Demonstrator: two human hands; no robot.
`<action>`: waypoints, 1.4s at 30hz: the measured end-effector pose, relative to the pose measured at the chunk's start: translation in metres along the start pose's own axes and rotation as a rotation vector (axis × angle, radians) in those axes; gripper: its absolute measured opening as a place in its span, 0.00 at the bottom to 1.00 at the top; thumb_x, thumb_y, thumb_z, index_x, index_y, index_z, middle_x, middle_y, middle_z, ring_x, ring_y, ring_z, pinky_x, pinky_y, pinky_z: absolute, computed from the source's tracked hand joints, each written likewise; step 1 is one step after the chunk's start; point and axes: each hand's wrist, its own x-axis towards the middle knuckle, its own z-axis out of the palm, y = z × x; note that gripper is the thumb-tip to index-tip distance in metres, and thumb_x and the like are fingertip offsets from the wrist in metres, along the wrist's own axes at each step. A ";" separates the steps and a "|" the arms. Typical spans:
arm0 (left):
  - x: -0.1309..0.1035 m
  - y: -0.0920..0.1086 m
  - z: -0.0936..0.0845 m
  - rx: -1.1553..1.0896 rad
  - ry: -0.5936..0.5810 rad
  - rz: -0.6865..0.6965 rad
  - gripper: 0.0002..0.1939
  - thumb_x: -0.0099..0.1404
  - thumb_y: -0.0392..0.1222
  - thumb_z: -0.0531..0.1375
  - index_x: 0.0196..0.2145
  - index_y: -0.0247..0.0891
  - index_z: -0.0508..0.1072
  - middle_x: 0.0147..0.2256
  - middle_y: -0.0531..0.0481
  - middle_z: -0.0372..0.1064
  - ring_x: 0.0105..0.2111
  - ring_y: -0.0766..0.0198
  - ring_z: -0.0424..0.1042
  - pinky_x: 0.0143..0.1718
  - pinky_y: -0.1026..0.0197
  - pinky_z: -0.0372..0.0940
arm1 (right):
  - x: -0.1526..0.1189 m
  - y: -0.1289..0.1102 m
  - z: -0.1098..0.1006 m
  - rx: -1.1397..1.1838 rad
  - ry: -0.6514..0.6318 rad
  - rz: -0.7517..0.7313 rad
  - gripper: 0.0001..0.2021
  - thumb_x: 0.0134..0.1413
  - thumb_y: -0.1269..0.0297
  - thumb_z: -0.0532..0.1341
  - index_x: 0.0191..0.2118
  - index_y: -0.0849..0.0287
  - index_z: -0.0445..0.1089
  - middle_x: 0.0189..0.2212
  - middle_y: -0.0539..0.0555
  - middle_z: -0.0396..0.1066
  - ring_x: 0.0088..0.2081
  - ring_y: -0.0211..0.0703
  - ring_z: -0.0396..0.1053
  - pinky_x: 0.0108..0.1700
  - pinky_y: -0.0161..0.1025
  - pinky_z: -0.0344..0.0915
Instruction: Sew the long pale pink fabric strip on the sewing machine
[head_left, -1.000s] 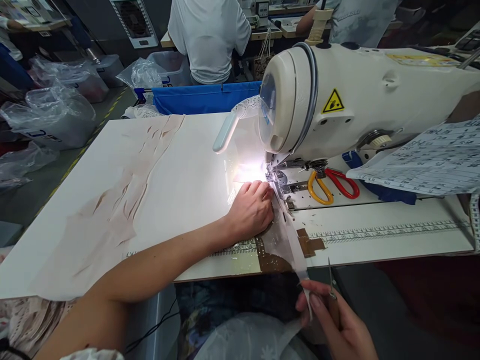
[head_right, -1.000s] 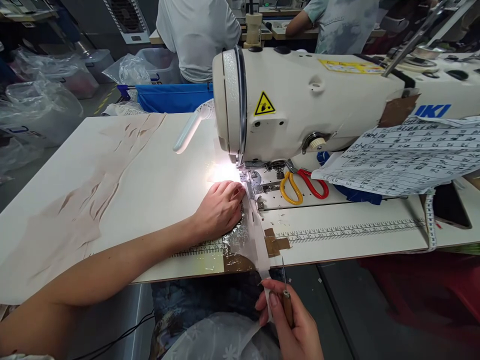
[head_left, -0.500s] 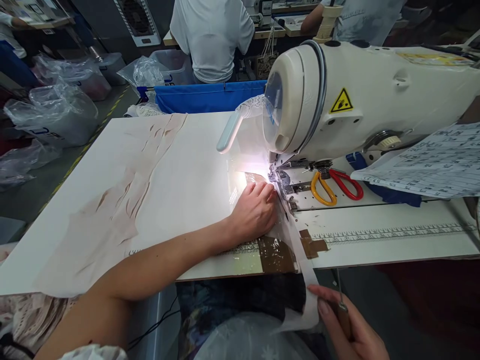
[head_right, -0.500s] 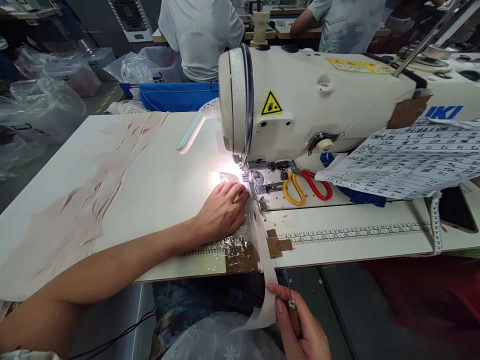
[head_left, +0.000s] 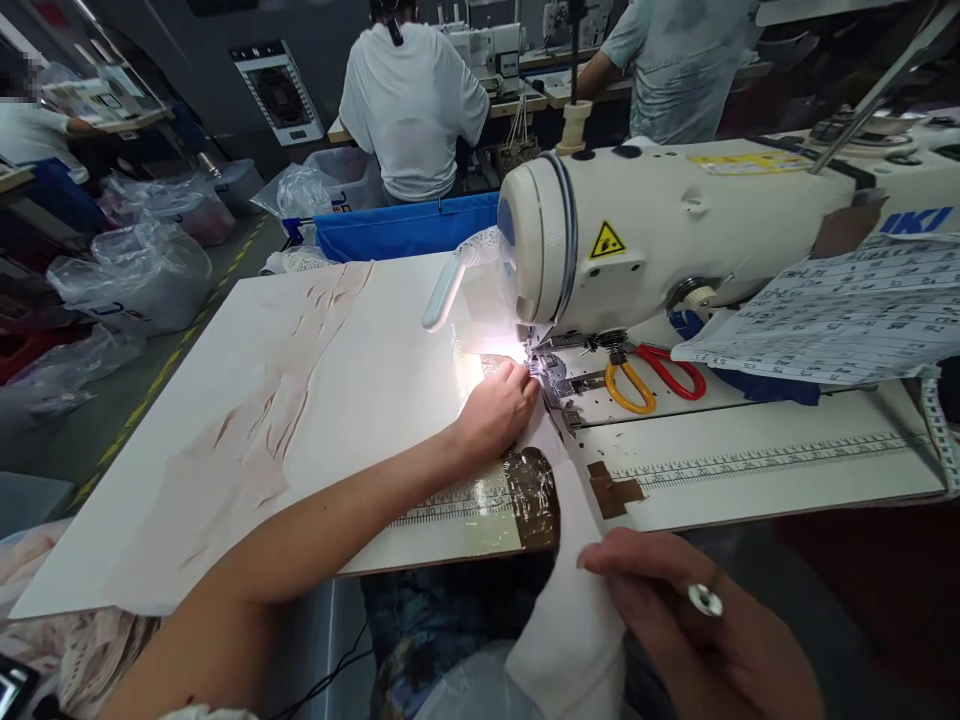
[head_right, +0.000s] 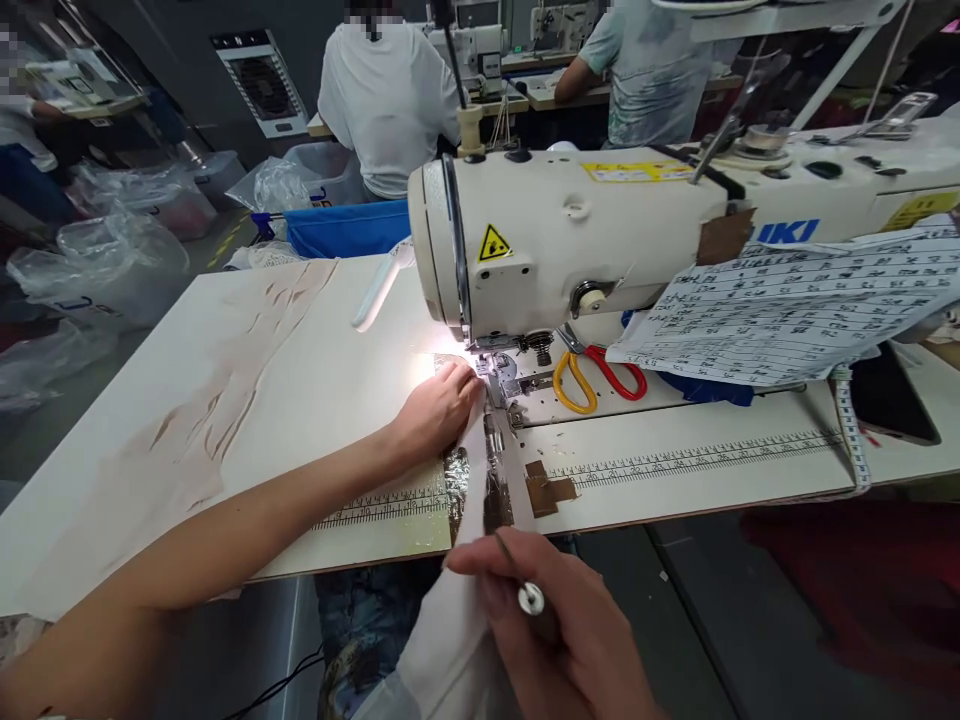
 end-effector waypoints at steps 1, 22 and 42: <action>0.003 -0.002 0.000 0.006 -0.008 0.007 0.17 0.68 0.28 0.45 0.41 0.32 0.73 0.35 0.40 0.70 0.37 0.55 0.67 0.37 0.54 0.66 | 0.003 -0.001 0.003 0.023 -0.047 0.020 0.12 0.63 0.56 0.56 0.37 0.48 0.77 0.29 0.49 0.78 0.20 0.36 0.72 0.18 0.28 0.66; 0.014 -0.021 0.004 -0.751 0.208 -0.203 0.08 0.67 0.39 0.55 0.30 0.40 0.69 0.33 0.49 0.71 0.35 0.63 0.71 0.37 0.60 0.68 | 0.076 0.080 0.036 -0.536 0.241 -0.281 0.12 0.65 0.70 0.50 0.45 0.62 0.70 0.31 0.53 0.80 0.26 0.38 0.75 0.25 0.33 0.61; 0.017 -0.021 0.004 -0.782 0.151 -0.263 0.06 0.66 0.38 0.55 0.31 0.39 0.69 0.34 0.50 0.71 0.35 0.65 0.70 0.36 0.62 0.66 | 0.081 0.085 0.045 -0.604 0.230 -0.290 0.13 0.65 0.71 0.50 0.46 0.62 0.71 0.33 0.52 0.79 0.26 0.37 0.74 0.23 0.35 0.59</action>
